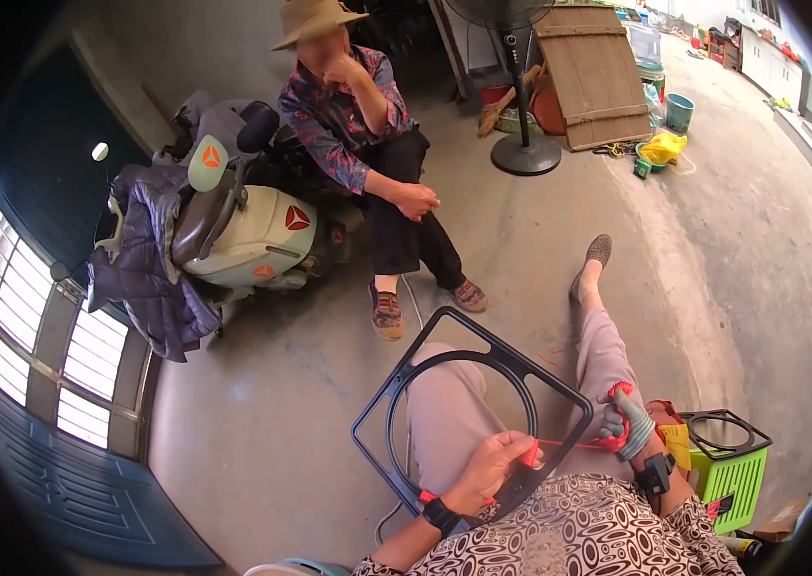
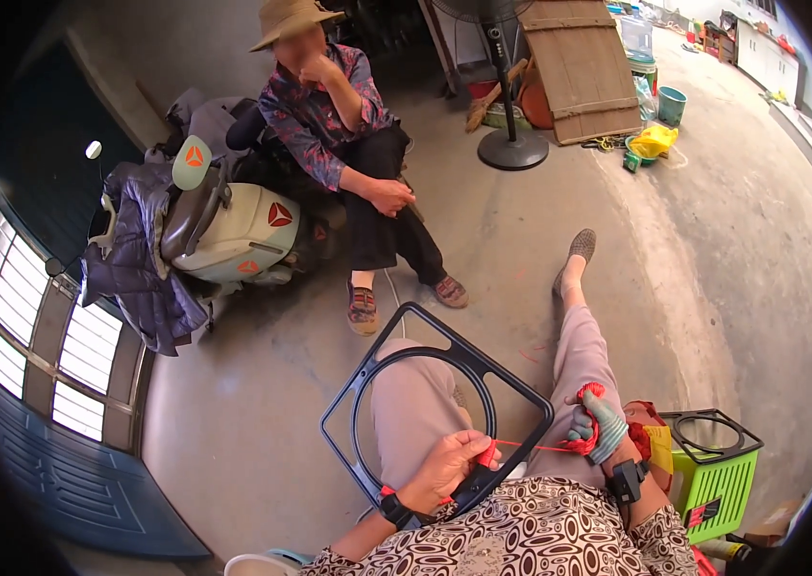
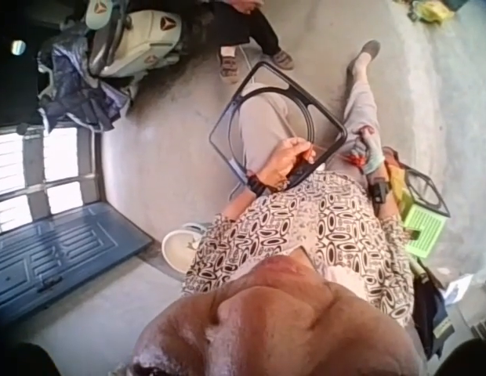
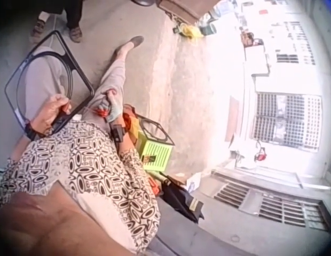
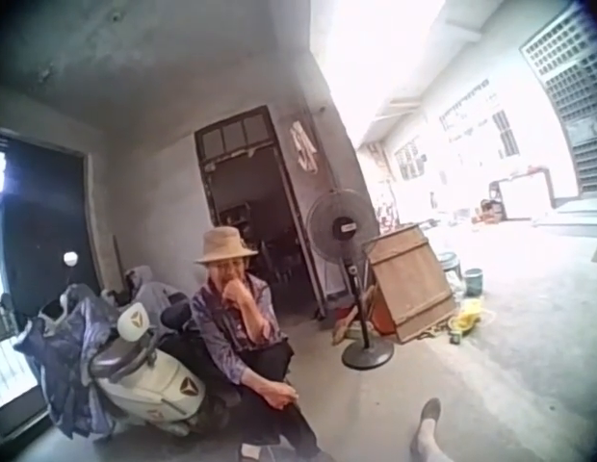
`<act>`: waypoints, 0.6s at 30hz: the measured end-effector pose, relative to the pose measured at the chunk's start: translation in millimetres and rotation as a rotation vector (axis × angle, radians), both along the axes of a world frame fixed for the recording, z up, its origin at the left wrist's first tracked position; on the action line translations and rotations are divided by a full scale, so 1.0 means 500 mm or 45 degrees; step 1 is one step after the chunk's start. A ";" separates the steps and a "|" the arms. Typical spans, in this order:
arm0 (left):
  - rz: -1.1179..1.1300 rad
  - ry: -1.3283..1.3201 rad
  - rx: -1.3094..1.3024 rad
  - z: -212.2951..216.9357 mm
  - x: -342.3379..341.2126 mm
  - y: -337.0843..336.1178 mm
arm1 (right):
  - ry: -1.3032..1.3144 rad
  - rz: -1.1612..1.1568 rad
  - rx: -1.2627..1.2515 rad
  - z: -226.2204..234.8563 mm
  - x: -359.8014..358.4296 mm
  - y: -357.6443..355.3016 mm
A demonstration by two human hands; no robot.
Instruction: Winding red string or yarn onto a circular plastic frame
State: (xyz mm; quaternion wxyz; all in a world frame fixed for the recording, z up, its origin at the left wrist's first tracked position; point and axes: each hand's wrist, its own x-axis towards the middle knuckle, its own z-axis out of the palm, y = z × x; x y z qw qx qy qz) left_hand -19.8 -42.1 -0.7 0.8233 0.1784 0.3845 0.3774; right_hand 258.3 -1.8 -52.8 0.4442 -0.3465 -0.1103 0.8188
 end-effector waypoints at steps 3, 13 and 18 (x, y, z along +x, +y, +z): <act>0.002 -0.006 -0.008 -0.004 -0.001 0.003 | 0.005 0.007 0.006 0.004 0.000 0.002; -0.015 0.006 0.031 -0.002 -0.001 0.000 | 0.017 0.013 0.007 -0.005 0.004 0.000; -0.010 0.011 0.029 0.004 0.000 0.001 | 0.025 0.009 0.012 -0.008 0.006 -0.001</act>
